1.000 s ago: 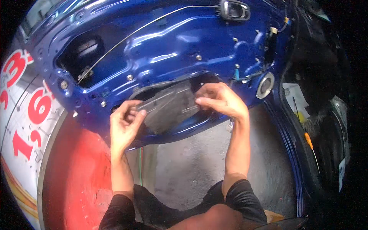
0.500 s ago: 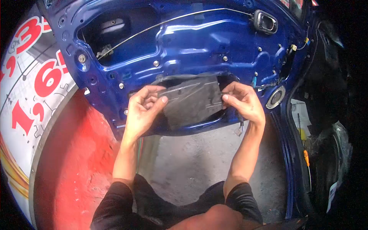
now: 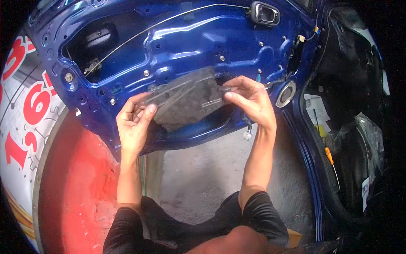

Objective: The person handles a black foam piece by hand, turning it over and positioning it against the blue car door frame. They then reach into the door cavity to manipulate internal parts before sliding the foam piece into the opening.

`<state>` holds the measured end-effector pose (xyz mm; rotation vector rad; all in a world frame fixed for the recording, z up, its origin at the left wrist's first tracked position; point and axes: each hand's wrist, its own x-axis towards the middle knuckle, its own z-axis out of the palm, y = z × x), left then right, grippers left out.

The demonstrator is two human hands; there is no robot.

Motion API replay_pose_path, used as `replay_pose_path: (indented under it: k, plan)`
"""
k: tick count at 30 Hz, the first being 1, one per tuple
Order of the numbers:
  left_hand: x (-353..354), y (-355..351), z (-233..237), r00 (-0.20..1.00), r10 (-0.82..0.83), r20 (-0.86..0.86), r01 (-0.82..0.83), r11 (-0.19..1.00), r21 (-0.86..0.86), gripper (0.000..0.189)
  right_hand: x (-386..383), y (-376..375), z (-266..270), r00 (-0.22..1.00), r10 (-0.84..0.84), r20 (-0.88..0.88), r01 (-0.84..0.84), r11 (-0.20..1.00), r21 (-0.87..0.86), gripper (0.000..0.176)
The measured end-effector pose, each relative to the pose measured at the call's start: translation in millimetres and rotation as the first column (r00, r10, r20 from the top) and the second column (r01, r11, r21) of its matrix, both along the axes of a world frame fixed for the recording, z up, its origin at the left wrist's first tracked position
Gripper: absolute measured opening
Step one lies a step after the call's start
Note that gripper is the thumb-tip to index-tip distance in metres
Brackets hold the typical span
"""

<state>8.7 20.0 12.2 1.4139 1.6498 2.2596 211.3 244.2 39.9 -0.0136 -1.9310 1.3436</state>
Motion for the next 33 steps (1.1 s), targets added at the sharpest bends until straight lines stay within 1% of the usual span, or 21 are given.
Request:
replay_pose_path:
  k: [1, 4, 7, 10, 17, 19, 20, 23, 25, 26, 29, 30, 32, 33]
  plan:
    - [-1.7, -0.6, -0.8, 1.0, 0.015, 0.008, -0.015, 1.0, -0.009, 0.034, -4.1, 2.1, -2.6, 1.0, 0.025, -0.003, -0.025, 0.999, -0.037, 0.022]
    - [-2.1, 0.2, 1.5, 0.999, 0.045, 0.007, -0.045, 0.999, -0.014, 0.036, -9.4, 5.3, -4.9, 0.999, 0.033, -0.026, -0.035, 0.998, -0.057, 0.021]
    - [0.2, 2.1, 3.2, 0.997, 0.08, 0.002, -0.08, 0.997, 0.004, 0.038, -13.3, 8.0, -6.7, 1.0, 0.016, -0.022, -0.016, 1.0, -0.003, 0.023]
    - [-1.3, 3.3, 1.9, 0.994, 0.109, -0.021, -0.109, 0.994, -0.009, 0.038, -18.8, 5.5, -8.0, 0.996, 0.053, -0.067, -0.059, 0.994, -0.09, 0.023]
    - [-10.4, 1.7, -3.5, 0.991, 0.13, -0.039, -0.133, 0.988, -0.08, 0.036, -24.9, 10.9, -12.1, 0.996, 0.033, -0.086, -0.036, 0.999, -0.035, 0.018]
    - [-7.9, 2.6, -0.7, 0.994, 0.107, -0.034, -0.108, 0.993, -0.052, 0.037, -24.7, 13.3, -13.2, 0.996, 0.051, -0.077, -0.052, 0.999, -0.012, 0.017]
    - [-5.8, 3.4, 1.1, 0.995, 0.094, -0.032, -0.096, 0.995, -0.039, 0.037, -25.2, 13.1, -13.3, 0.996, 0.054, -0.077, -0.056, 0.998, -0.027, 0.017]
    - [1.2, 6.6, 4.1, 0.99, 0.105, -0.09, -0.1, 0.994, 0.051, 0.039, -25.9, 13.3, -13.3, 0.994, 0.078, -0.083, -0.085, 0.993, -0.083, 0.019]
    - [-4.9, 2.5, 3.3, 0.975, 0.128, -0.181, -0.127, 0.992, 0.016, 0.038, -26.1, 15.4, -14.1, 0.988, 0.116, -0.099, -0.128, 0.983, -0.134, 0.02]
    - [-7.4, -0.9, 2.6, 0.964, 0.143, -0.226, -0.147, 0.989, 0.0, 0.038, -25.2, 15.1, -14.3, 0.991, 0.095, -0.098, -0.111, 0.979, -0.173, 0.02]
    - [-11.3, -3.3, 6.6, 0.842, 0.267, -0.468, -0.289, 0.957, 0.025, 0.039, -22.4, 15.3, -11.9, 0.991, 0.058, -0.118, -0.088, 0.961, -0.263, 0.022]
    - [-10.0, -2.1, 7.8, 0.751, 0.313, -0.582, -0.325, 0.942, 0.087, 0.044, -23.5, 17.1, -13.0, 0.989, 0.057, -0.134, -0.095, 0.948, -0.303, 0.023]
    - [-5.6, 2.1, 9.3, 0.52, 0.386, -0.762, -0.356, 0.909, 0.217, 0.057, -24.7, 22.7, -16.7, 0.984, 0.108, -0.139, -0.148, 0.934, -0.326, 0.023]
    - [-6.1, 2.0, 6.9, 0.528, 0.334, -0.781, -0.309, 0.932, 0.19, 0.062, -24.6, 23.5, -16.4, 0.984, 0.113, -0.136, -0.153, 0.931, -0.332, 0.023]
